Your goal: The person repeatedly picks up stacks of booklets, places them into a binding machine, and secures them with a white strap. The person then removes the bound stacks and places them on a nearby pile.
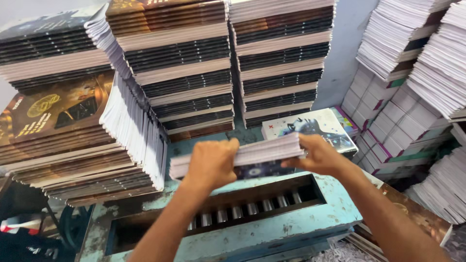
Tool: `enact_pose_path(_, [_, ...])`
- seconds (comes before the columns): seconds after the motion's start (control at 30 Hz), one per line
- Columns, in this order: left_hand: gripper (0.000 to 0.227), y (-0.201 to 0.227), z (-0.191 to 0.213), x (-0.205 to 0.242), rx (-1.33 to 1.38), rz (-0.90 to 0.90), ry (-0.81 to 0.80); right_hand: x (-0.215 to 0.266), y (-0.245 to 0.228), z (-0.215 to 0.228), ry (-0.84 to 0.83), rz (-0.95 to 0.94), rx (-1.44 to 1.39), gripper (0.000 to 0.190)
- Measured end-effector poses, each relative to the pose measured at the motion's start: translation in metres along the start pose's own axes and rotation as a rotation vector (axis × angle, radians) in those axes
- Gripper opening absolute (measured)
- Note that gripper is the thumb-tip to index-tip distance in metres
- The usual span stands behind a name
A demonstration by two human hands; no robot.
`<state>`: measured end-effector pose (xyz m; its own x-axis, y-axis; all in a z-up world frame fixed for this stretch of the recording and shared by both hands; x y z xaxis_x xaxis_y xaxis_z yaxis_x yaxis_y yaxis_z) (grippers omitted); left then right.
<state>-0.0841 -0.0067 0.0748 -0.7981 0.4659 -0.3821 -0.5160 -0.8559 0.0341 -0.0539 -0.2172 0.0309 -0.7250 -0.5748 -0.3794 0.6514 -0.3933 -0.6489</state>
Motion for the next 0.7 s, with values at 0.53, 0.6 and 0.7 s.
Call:
enact_pose_path(0.53, [0.028, 0.028, -0.099, 0.020, 0.137, 0.147, -0.212, 0.052, 0.094, -0.039, -0.119, -0.269, -0.229, 0.051])
enact_pose_path(0.6, [0.029, 0.037, -0.101, 0.025, 0.151, 0.138, -0.225, 0.068, 0.105, -0.042, -0.194, -0.467, -0.206, 0.048])
enact_pose_path(0.7, [0.030, 0.041, -0.099, 0.022, 0.157, 0.124, -0.210, 0.074, 0.103, -0.042, -0.197, -0.502, -0.197, 0.048])
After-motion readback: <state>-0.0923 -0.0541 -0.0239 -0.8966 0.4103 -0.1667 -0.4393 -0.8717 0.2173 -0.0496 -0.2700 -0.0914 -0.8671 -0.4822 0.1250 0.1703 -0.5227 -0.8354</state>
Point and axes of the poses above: each hand's wrist, its own x-axis away from the middle knuckle, its own z-axis out of the back of the hand, y = z × x, the point moved 8 cm from there along -x, towards the middle knuckle, and after that the axes turned 1 degree about z, right-handed, at the moved point
